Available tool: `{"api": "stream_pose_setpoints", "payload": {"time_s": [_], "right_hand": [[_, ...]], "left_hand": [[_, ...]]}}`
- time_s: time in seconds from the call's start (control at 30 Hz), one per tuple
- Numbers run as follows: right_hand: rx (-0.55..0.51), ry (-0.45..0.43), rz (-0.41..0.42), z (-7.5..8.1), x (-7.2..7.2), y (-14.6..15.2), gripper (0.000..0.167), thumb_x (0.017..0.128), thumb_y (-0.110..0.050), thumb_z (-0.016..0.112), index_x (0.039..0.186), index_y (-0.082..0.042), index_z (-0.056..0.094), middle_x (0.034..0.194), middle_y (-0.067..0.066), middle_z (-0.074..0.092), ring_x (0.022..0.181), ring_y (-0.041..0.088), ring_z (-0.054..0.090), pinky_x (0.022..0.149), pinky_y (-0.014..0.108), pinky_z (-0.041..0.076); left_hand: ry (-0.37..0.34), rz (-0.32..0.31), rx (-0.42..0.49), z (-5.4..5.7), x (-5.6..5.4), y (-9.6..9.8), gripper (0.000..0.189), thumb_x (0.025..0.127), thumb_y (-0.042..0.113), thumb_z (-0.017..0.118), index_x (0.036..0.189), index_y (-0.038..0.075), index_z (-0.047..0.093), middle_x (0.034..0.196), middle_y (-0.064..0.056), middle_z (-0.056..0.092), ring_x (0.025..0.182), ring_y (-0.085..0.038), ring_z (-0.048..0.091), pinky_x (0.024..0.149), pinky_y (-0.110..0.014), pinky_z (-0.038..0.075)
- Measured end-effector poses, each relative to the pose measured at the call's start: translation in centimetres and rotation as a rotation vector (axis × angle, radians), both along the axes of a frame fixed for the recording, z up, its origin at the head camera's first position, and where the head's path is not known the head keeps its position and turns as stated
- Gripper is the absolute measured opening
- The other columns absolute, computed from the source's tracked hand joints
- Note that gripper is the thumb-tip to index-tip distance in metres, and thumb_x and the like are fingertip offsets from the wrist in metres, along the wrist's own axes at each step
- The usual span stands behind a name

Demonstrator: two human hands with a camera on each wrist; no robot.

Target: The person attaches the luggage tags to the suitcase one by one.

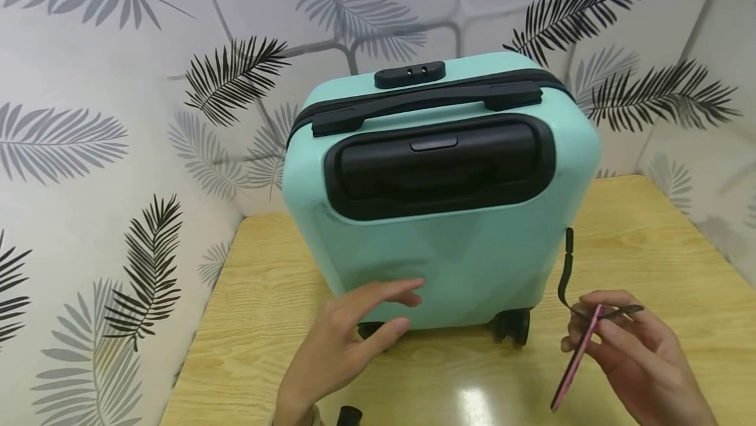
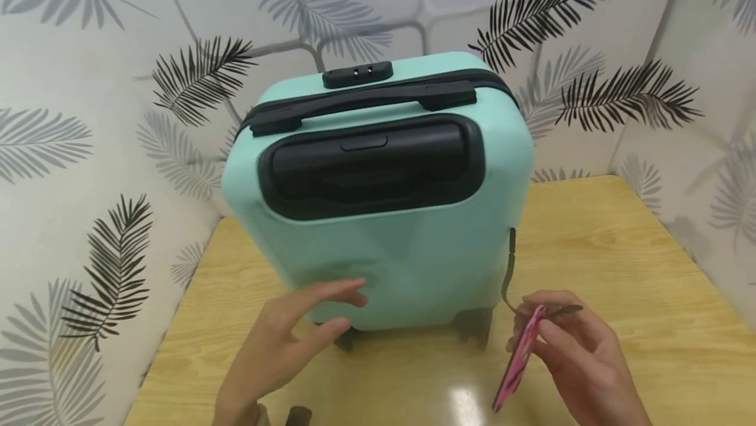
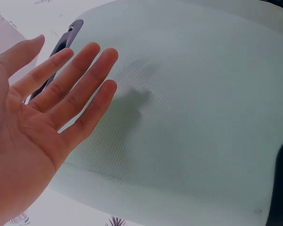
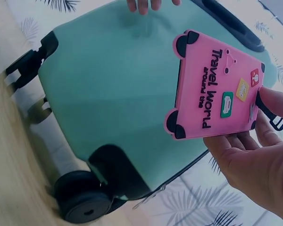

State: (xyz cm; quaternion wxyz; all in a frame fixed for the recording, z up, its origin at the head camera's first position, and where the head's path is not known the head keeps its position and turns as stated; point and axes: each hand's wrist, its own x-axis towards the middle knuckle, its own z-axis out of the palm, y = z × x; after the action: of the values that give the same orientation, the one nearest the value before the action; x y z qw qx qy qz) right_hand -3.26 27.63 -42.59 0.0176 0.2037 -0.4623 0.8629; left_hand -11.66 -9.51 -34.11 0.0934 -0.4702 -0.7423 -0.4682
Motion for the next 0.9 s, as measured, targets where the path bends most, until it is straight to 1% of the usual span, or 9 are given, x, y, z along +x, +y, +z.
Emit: {"api": "stream_pose_setpoints", "payload": {"time_s": [0.17, 0.23, 0.43, 0.53, 0.67, 0.83, 0.9], "right_hand": [[-0.116, 0.084, 0.076, 0.6, 0.0, -0.9, 0.052, 0.105, 0.016, 0.009, 0.145, 0.014, 0.042, 0.13, 0.021, 0.06, 0.106, 0.033, 0.067, 0.097, 0.046, 0.057], [-0.136, 0.101, 0.097, 0.9, -0.1, -1.3, 0.053, 0.104, 0.016, 0.008, 0.145, 0.015, 0.042, 0.132, 0.022, 0.059, 0.107, 0.034, 0.067, 0.097, 0.046, 0.057], [-0.165, 0.125, 0.155, 1.5, -0.2, -2.4, 0.054, 0.103, 0.016, 0.007, 0.146, 0.014, 0.041, 0.135, 0.023, 0.057, 0.109, 0.034, 0.065, 0.096, 0.046, 0.057], [-0.168, 0.137, 0.17, 1.8, -0.3, -2.9, 0.055, 0.103, 0.016, 0.007, 0.146, 0.014, 0.041, 0.135, 0.023, 0.057, 0.107, 0.033, 0.065, 0.096, 0.046, 0.057], [-0.172, 0.144, 0.185, 2.3, -0.6, -3.5, 0.054, 0.102, 0.016, 0.007, 0.146, 0.014, 0.04, 0.135, 0.022, 0.058, 0.106, 0.032, 0.064, 0.096, 0.045, 0.056], [-0.17, 0.175, 0.188, 3.0, -1.0, -4.2, 0.053, 0.102, 0.017, 0.009, 0.145, 0.015, 0.04, 0.134, 0.022, 0.058, 0.105, 0.032, 0.064, 0.095, 0.044, 0.056], [-0.16, 0.179, 0.181, 3.2, -1.2, -4.5, 0.053, 0.101, 0.017, 0.01, 0.144, 0.015, 0.041, 0.134, 0.022, 0.059, 0.104, 0.031, 0.064, 0.095, 0.043, 0.056]], "left_hand": [[0.009, -0.038, 0.007, 0.5, -0.1, 0.6, 0.044, 0.102, 0.011, 0.068, 0.145, 0.012, 0.059, 0.123, 0.001, 0.072, 0.116, -0.014, 0.069, 0.099, -0.033, 0.055], [0.018, -0.051, 0.01, 0.7, -0.1, 0.8, 0.045, 0.101, 0.01, 0.069, 0.145, 0.012, 0.059, 0.124, 0.0, 0.072, 0.117, -0.014, 0.068, 0.1, -0.033, 0.055], [0.08, -0.076, 0.014, 1.3, -0.2, 1.6, 0.048, 0.097, 0.006, 0.073, 0.143, 0.009, 0.061, 0.126, -0.002, 0.072, 0.118, -0.014, 0.068, 0.099, -0.032, 0.055], [0.076, -0.093, 0.012, 1.6, -0.1, 2.0, 0.05, 0.095, 0.005, 0.074, 0.143, 0.008, 0.06, 0.128, -0.003, 0.072, 0.12, -0.014, 0.068, 0.1, -0.031, 0.055], [0.092, -0.103, 0.02, 2.0, -0.2, 2.8, 0.05, 0.094, 0.002, 0.075, 0.142, 0.007, 0.06, 0.132, -0.006, 0.069, 0.123, -0.016, 0.066, 0.102, -0.032, 0.054], [0.159, -0.105, 0.022, 2.5, -0.3, 3.9, 0.049, 0.094, 0.003, 0.076, 0.141, 0.005, 0.061, 0.135, -0.007, 0.067, 0.125, -0.016, 0.064, 0.104, -0.032, 0.052], [0.178, -0.116, 0.021, 2.7, -0.3, 4.3, 0.05, 0.094, 0.002, 0.076, 0.141, 0.004, 0.06, 0.136, -0.007, 0.067, 0.124, -0.015, 0.065, 0.104, -0.031, 0.053]]}}
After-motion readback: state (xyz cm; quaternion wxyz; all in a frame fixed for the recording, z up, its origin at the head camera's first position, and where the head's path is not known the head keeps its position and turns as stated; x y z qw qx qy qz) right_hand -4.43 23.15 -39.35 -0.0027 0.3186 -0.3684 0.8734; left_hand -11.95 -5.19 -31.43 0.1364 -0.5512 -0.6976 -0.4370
